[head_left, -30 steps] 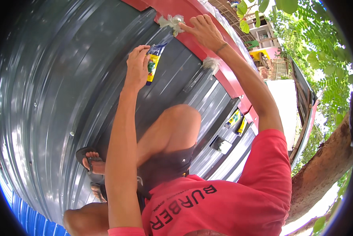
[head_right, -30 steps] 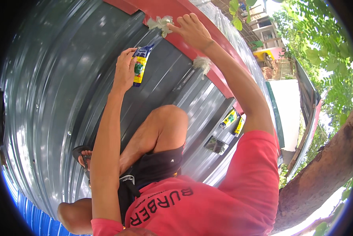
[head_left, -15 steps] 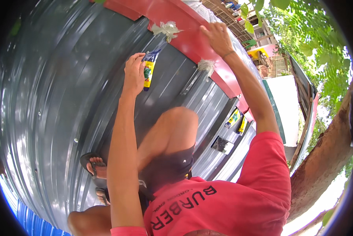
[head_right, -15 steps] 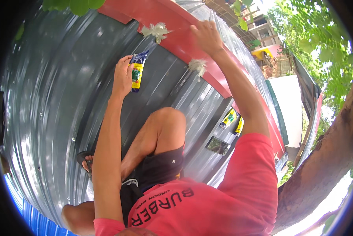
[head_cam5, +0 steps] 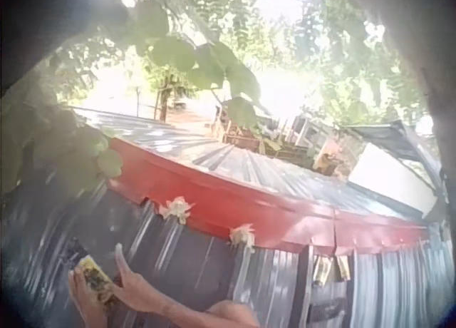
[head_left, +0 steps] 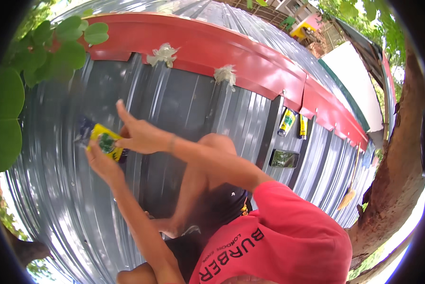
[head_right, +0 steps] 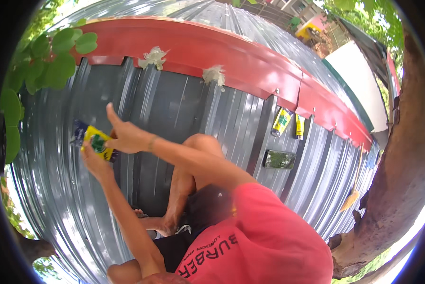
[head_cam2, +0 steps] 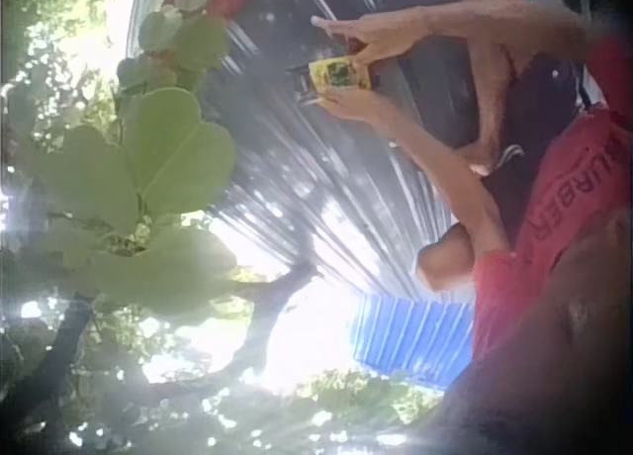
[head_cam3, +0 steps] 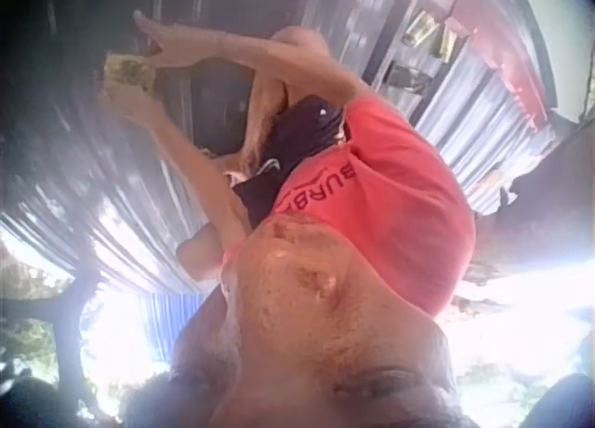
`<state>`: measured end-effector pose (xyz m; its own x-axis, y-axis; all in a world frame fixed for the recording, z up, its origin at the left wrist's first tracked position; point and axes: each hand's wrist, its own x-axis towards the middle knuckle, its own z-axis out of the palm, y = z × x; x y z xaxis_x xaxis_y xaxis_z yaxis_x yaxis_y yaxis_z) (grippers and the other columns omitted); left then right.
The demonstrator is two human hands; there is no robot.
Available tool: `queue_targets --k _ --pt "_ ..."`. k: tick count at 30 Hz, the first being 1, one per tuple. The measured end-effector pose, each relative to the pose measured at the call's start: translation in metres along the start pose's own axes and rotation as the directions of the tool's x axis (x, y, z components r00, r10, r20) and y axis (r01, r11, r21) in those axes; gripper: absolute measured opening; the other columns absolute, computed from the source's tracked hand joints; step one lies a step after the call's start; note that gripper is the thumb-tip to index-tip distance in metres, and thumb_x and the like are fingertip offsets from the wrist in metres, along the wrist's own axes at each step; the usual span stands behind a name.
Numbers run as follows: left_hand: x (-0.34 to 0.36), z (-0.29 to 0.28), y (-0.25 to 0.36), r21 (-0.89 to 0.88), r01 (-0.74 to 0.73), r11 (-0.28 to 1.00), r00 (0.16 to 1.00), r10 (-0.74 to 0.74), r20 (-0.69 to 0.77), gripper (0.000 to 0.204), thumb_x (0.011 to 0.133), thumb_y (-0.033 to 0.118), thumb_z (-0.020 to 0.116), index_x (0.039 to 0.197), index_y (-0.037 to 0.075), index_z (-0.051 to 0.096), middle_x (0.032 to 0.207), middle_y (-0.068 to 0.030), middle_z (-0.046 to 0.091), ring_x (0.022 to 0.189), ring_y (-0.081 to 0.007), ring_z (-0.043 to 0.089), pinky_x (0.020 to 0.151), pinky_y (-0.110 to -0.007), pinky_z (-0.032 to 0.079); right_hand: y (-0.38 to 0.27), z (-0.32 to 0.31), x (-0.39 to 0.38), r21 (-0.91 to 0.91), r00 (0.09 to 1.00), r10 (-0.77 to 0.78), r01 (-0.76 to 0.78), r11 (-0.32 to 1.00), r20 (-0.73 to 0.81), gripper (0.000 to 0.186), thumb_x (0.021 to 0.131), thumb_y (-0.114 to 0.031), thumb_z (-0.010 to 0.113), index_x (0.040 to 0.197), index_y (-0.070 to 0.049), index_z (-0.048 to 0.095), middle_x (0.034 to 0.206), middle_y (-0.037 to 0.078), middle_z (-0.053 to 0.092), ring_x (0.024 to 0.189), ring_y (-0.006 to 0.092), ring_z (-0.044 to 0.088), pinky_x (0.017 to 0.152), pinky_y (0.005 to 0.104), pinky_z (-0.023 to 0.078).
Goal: The person applies sealant from a small pouch along the seam where a red flashing meets a grey corrugated roof, using their fingers to spread and smooth the material at various points.
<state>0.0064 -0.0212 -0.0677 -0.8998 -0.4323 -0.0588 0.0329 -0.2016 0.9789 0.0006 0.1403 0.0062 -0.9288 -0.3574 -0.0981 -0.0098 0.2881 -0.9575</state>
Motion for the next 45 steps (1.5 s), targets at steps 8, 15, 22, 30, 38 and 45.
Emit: queue_targets --k 8,15,22,30,38,45 --pt "0.002 0.004 0.029 -0.257 0.108 0.96 0.988 -0.074 0.139 0.047 0.104 0.027 0.059 0.142 0.0 0.049 0.118 -0.013 0.067 0.1 -0.0223 0.068 0.09 -0.038 0.056 -0.001 0.03 0.02 -0.004 0.994 -0.107 0.107 0.994 -0.03 0.099 0.093 -0.003 0.06 0.16 -0.006 -0.013 0.104 0.027 0.071 0.097 0.0419 0.069 0.088 0.044 0.053" --pt "0.013 -0.001 0.022 -0.36 0.297 0.885 0.954 -0.287 0.083 0.03 0.107 0.033 0.054 0.111 0.005 0.063 0.075 0.0027 0.05 0.065 -0.0084 0.05 0.059 -0.025 0.045 0.019 0.051 0.012 -0.183 0.869 -0.488 0.469 0.864 -0.082 0.11 0.081 0.006 0.063 0.162 -0.01 -0.009 0.116 0.017 0.07 0.098 0.0401 0.067 0.083 0.0443 0.056" --pt "-0.005 0.009 0.075 -0.091 0.416 0.905 0.908 -0.419 -0.022 0.031 0.106 0.031 0.053 0.114 0.003 0.064 0.075 0.0005 0.055 0.061 -0.0098 0.049 0.057 -0.027 0.045 0.006 0.039 -0.004 -0.223 0.918 -0.394 0.377 0.899 -0.036 0.103 0.085 0.006 0.058 0.162 -0.009 -0.009 0.097 0.021 0.068 0.086 0.0421 0.066 0.075 0.0473 0.052" --pt "-0.02 -0.027 0.058 -0.052 0.195 0.979 0.963 -0.181 0.2 0.024 0.108 0.016 0.048 0.12 0.0 0.061 0.08 0.0012 0.052 0.063 -0.0068 0.04 0.058 -0.026 0.038 -0.013 0.023 -0.027 -0.015 0.981 -0.178 0.18 0.984 0.079 0.104 0.089 0.002 0.064 0.163 -0.01 -0.008 0.08 0.01 0.064 0.069 0.0208 0.063 0.075 0.0313 0.052" --pt "-0.06 -0.006 0.052 0.205 0.221 0.953 0.95 -0.258 0.175 0.026 0.109 0.021 0.047 0.103 0.001 0.063 0.085 -0.0044 0.065 0.072 -0.0106 0.062 0.062 -0.027 0.05 0.0 0.023 -0.011 0.086 0.976 -0.176 0.187 0.979 -0.127 0.102 0.089 0.003 0.064 0.164 -0.011 -0.002 0.091 0.006 0.06 0.079 0.0107 0.058 0.075 0.0268 0.051" --pt "-0.074 -0.018 0.045 0.052 0.373 0.926 0.85 -0.363 0.383 0.031 0.108 0.024 0.05 0.118 -0.001 0.064 0.097 -0.0113 0.072 0.081 -0.0196 0.072 0.074 -0.032 0.061 0.011 0.015 0.004 0.384 0.969 -0.178 0.231 0.894 -0.169 0.1 0.089 0.003 0.065 0.163 -0.005 -0.002 0.102 0.007 0.063 0.088 0.0123 0.06 0.082 0.0278 0.052"
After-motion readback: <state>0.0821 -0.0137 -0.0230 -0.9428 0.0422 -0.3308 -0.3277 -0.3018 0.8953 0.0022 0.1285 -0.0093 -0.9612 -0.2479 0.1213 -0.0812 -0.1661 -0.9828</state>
